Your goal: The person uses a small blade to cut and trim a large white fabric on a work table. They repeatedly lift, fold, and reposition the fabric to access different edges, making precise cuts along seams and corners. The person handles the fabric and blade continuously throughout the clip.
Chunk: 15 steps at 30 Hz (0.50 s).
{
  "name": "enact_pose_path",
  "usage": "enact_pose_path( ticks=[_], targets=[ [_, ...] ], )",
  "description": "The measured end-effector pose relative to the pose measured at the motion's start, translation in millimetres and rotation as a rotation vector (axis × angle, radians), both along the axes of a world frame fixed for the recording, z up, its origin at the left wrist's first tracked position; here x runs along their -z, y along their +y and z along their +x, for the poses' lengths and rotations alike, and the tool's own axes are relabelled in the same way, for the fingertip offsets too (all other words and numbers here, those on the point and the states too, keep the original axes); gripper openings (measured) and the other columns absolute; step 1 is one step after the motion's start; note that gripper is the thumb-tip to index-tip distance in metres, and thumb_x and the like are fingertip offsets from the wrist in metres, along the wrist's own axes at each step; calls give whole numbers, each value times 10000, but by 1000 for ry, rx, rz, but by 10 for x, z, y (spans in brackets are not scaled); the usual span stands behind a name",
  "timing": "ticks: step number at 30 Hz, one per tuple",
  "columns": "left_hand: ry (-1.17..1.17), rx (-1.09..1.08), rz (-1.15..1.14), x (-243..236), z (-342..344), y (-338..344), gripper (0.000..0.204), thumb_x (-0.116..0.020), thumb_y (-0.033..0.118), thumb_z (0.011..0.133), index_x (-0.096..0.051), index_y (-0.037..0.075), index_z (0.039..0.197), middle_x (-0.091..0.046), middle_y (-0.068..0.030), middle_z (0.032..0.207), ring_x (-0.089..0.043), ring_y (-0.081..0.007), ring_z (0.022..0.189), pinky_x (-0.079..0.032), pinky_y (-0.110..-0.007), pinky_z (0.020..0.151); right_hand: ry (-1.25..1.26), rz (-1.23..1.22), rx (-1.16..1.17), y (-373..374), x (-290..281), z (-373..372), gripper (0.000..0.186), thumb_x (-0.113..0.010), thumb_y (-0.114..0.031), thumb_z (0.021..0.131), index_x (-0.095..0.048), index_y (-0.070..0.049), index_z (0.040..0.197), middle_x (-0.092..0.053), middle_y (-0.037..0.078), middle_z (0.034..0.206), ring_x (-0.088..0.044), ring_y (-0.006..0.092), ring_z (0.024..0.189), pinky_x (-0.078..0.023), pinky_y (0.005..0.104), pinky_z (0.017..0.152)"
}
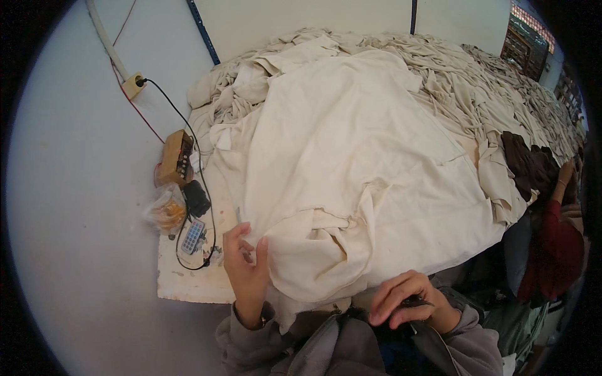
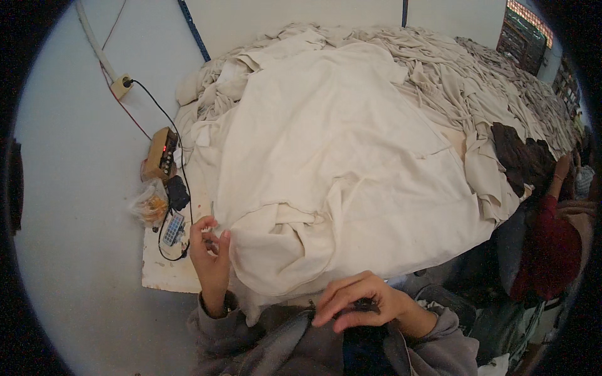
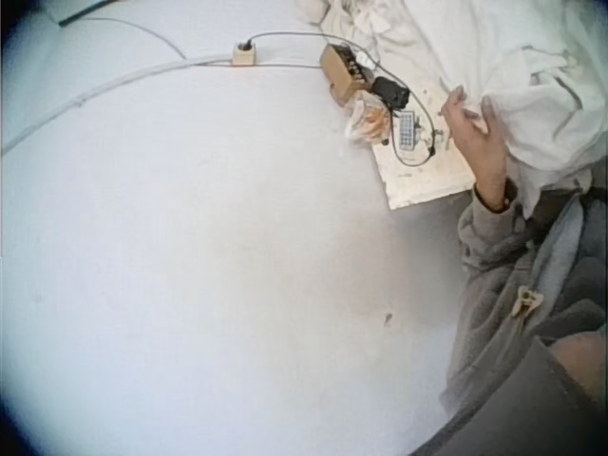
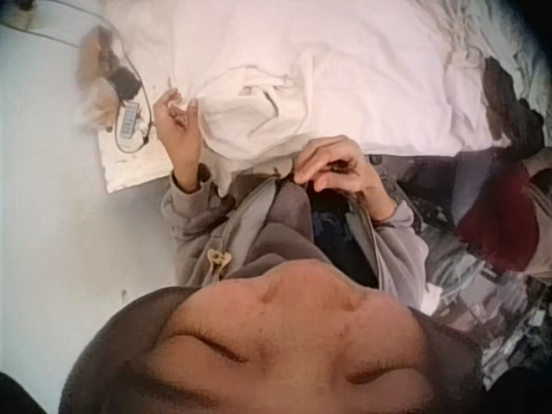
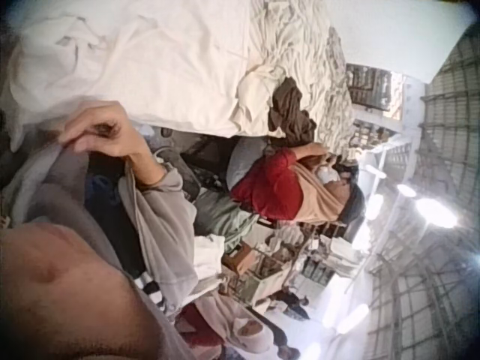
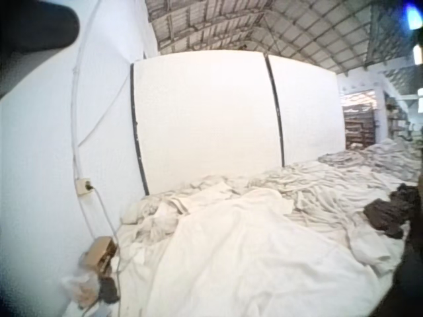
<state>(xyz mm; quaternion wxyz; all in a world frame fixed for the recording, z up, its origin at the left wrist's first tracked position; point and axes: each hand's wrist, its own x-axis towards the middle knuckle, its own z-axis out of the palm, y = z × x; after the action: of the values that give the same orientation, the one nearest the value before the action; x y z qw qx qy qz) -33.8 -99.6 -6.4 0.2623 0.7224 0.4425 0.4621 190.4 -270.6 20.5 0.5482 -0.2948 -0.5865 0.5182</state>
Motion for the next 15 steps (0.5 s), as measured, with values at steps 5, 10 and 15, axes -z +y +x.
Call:
enact_pose_path(
  ticks=[5,10,15],
  targets=[
    [234,-21,280,83,94,143,345,-693,115,750,-561,44,1060,-554,-91,932,-550,-223,694,-432,-329,569,-632,-227,869,292,138,25,297,-715,-98,745,-610,-54,1019,-603,125,828,-618,242,761,-470,326,650],
    [485,114,78,196,188,278,203,-635,83,785,-580,76,981,-562,-108,815,-559,-318,688,-445,-387,598,-915,-278,822,551,406,93,379,-670,-162,773,-509,-95,1109,-565,113,711,-606,289,663,-463,389,592],
    [285,-71,421,-185,283,488,89,-564,30,814,-568,62,897,-552,-116,793,-548,-361,698,-447,-410,609,-788,-22,1144,641,183,327,350,-629,-25,739,-546,-104,1070,-545,96,650,-571,242,563,-453,337,533]
  ],
)
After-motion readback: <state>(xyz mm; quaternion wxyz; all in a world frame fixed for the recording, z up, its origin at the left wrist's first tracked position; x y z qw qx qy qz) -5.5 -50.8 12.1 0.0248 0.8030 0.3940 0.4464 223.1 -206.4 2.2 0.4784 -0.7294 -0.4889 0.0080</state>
